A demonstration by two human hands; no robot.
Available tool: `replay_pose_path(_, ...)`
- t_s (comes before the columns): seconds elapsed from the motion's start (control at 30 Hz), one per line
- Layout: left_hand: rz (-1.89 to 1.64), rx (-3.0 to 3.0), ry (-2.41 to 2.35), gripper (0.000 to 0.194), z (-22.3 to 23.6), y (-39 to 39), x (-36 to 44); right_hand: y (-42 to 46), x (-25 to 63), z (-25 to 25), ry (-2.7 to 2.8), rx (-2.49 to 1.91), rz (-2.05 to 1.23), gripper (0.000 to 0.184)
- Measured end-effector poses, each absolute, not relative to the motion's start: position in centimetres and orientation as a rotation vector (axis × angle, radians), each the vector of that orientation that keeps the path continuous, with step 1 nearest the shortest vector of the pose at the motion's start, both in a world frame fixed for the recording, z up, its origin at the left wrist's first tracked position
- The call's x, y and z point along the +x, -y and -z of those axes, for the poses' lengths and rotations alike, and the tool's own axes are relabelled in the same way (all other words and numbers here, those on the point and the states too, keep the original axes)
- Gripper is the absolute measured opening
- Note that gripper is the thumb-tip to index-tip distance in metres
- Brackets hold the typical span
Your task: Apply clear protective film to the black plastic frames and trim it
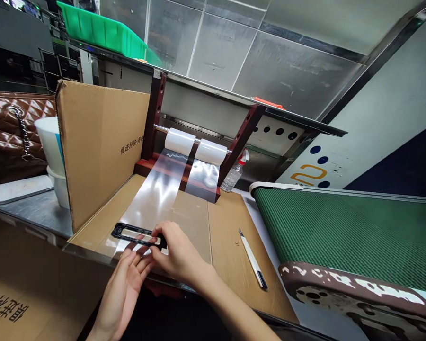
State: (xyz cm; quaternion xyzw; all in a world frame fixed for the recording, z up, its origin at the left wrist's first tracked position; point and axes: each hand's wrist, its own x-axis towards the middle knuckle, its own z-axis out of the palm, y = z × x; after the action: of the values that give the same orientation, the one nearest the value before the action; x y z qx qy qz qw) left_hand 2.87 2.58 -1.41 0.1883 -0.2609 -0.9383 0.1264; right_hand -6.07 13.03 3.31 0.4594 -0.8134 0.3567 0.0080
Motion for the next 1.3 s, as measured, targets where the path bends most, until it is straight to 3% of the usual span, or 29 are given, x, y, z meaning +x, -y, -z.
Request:
replay_pose_path(0.3, 2.656, 0.531, 0.930, 0.077, 2.0, -2.7, 3.1, -13.3, -5.9, -3.3, 2.516, 1.518, -1.002, 0.026)
replay_pose_path(0.57, 2.575, 0.607, 1.016, 0.092, 1.5, -2.7, 3.0, -13.2, -5.8, -3.1, 2.483, 1.503, -0.989, 0.021)
replay_pose_path(0.77, 2.542, 0.552, 1.097, 0.080, 2.9, -2.2, 2.5, -13.3, -6.0, -3.4, 2.503, 1.455, -1.186, 0.015)
replay_pose_path(1.0, 2.455, 0.509, 1.098, 0.052, 4.4, 0.4, 2.4, -13.8, -6.1, -4.0, 2.573, 1.466, -1.252, 0.021)
replay_pose_path(1.3, 2.403, 0.608, 0.971, 0.051, 4.1, 6.8, 6.0, -13.1, -4.7, -0.7, 2.660, 1.429, -1.015, 0.017)
